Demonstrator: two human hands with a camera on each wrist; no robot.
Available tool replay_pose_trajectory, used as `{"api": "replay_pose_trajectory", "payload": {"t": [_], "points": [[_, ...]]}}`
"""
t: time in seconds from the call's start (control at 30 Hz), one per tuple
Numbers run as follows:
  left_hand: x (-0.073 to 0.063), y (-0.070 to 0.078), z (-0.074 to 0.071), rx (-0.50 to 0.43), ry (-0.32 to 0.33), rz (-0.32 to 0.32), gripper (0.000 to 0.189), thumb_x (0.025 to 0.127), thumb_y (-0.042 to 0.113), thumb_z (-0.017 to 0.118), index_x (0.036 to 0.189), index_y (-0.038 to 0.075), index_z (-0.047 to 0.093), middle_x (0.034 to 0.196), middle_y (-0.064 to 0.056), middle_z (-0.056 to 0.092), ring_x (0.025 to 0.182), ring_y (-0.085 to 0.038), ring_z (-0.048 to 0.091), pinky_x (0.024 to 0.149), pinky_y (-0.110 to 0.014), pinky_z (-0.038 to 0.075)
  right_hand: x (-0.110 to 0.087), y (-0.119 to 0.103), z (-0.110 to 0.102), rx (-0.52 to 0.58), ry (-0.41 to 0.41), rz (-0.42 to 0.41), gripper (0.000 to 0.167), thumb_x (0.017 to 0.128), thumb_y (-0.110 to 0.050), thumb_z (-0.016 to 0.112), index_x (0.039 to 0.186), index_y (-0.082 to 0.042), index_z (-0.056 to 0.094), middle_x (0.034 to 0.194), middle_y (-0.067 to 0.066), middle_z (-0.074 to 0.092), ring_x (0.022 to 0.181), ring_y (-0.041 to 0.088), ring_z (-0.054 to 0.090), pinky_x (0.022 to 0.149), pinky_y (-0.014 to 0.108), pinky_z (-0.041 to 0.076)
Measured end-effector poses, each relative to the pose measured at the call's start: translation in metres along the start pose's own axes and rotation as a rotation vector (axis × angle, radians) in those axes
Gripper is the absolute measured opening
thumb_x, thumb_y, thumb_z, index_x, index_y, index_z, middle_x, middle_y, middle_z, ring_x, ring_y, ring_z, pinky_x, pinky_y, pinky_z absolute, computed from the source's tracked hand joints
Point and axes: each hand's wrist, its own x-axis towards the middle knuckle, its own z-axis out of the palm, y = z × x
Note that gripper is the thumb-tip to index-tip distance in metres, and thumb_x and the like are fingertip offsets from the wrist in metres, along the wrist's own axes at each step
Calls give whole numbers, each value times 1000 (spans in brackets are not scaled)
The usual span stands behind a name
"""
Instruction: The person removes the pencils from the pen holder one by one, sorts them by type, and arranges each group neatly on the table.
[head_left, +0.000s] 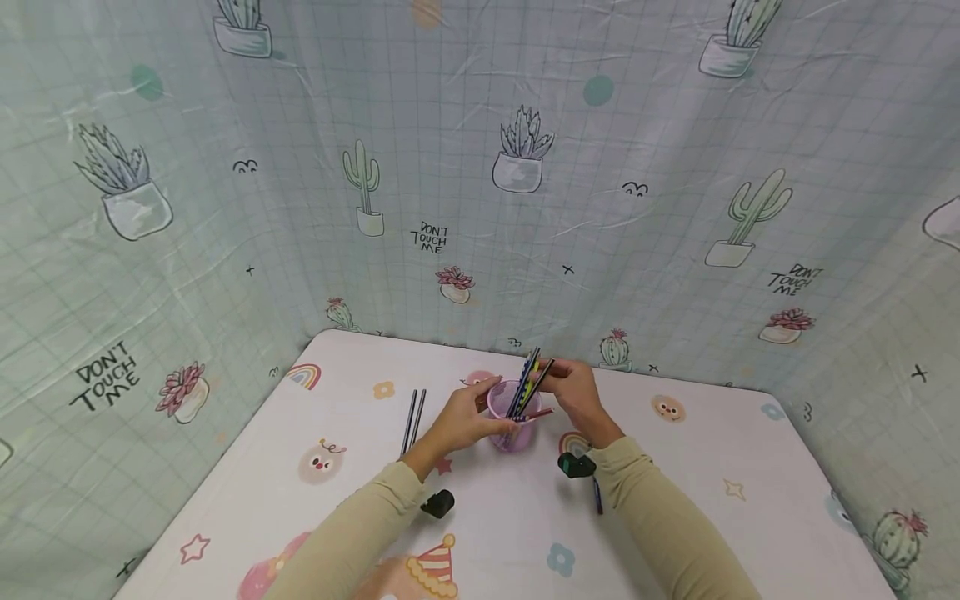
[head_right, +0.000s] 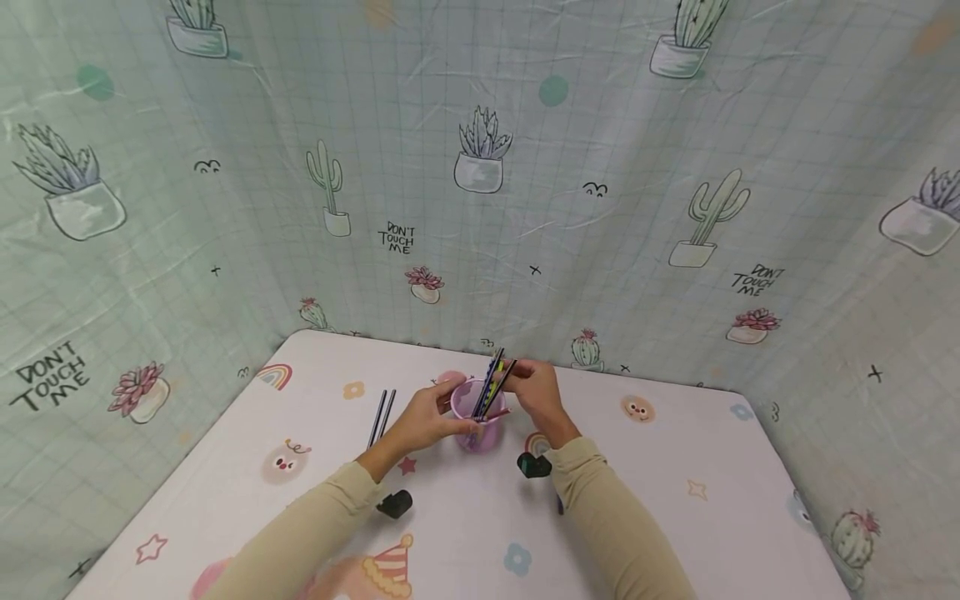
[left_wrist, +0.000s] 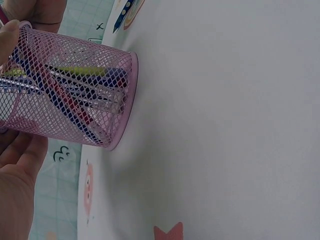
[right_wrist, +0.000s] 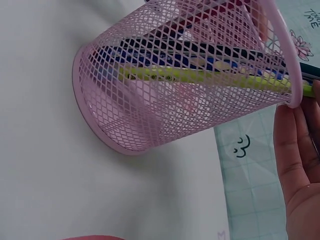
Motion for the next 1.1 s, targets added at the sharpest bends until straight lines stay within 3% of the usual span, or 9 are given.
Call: {"api": "replay_pose_trajectory", "payload": {"t": [0.2,0.33,0.43,0.6,0.83,1.1], "points": [[0,-1,0,15,-3,1,94,80,32,92,154,-3,45,152,-18,58,138,-30,60,113,-40,53,1,-6,-4,35,18,-36,27,94,-3,74,118,9,72,117,33,72,78,7,76,79,25,65],[-1,0,-1,17,-2,-2,95,80,33,92,154,-3,45,152,-18,58,138,-30,60,114,-41,53,1,-10,-9,46,28,-52,32,94,-3,74,122,10,71,118,35,72,76,8,77,81,23,64],[-2,0,-1,8,1,-5,94,80,32,92,154,-3,46,151,-18,58,138,-31,61,114,-43,52,1,-15,-13,35,33,-48,34,95,-6,74,126,9,70,119,30,73,77,6,77,82,22,64],[-2,0,0,-1,5,0,92,81,29,92,154,-3,46,150,-19,59,137,-33,61,113,-46,53,2,-23,-20,92,28,-96,35,96,-3,73,126,14,67,106,18,76,78,6,76,79,25,66],[-2,-1,0,14,0,0,93,81,29,92,154,-4,46,150,-20,58,137,-32,61,113,-43,53,3,-36,-31,107,56,-146,32,94,2,73,122,16,67,90,-6,75,77,5,76,76,26,67],[-2,0,0,24,3,-5,92,81,29,92,154,-2,46,152,-20,57,138,-33,60,113,-43,52,4,-56,-42,167,47,-212,31,94,5,72,119,21,64,85,-8,75,76,8,77,76,28,67]]}}
